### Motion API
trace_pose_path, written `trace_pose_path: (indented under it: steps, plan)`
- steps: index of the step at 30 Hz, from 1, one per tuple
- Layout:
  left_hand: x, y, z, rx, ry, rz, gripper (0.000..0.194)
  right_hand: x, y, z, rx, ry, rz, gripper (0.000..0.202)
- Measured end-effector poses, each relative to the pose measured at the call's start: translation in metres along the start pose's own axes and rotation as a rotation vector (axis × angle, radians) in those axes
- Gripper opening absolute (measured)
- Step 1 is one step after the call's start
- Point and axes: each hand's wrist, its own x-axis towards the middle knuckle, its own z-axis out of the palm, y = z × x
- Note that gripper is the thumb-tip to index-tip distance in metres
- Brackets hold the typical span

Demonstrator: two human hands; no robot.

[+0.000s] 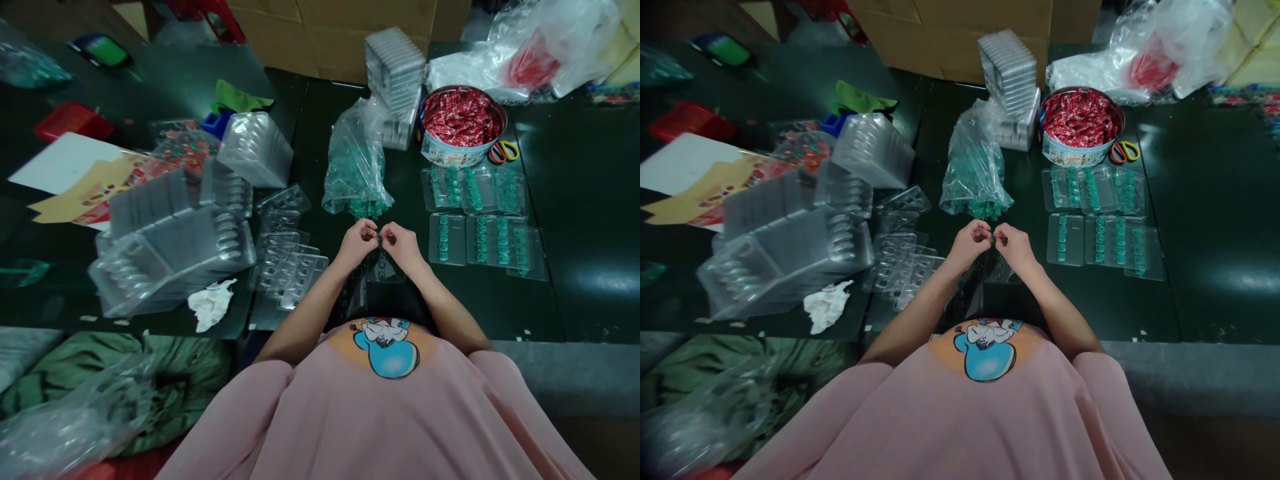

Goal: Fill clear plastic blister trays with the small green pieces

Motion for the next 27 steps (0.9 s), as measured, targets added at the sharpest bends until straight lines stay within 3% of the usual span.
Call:
trace_pose_path:
  steps: [4, 7, 12, 17, 21, 27]
  plan:
    - [0.001, 0.002, -0.004, 0.060, -0.024, 0.052, 0.019, 0.003, 0.007, -0.006, 0.254, -0.008, 0.162, 0.005]
    - [-0.001, 0.005, -0.007, 0.213, -0.072, 0.202, 0.010, 0.006, 0.012, -0.010, 0.466, -0.052, 0.238, 0.011]
    - [-0.004, 0.007, -0.011, 0.545, -0.170, 0.495, 0.025, 0.007, 0.012, -0.013, 0.676, -0.038, 0.403, 0.019]
    - [0.002, 0.001, -0.016, 0.712, -0.227, 0.601, 0.021, 0.003, 0.012, -0.016, 0.794, -0.093, 0.591, 0.024]
    - [0.004, -0.001, -0.015, 0.502, -0.217, 0.471, 0.016, -0.001, 0.012, -0.020, 0.788, -0.193, 0.500, 0.028]
    - [0.000, -0.005, 0.002, -0.144, -0.112, -0.012, 0.024, -0.003, 0.012, -0.022, 0.688, -0.235, 0.407, 0.033]
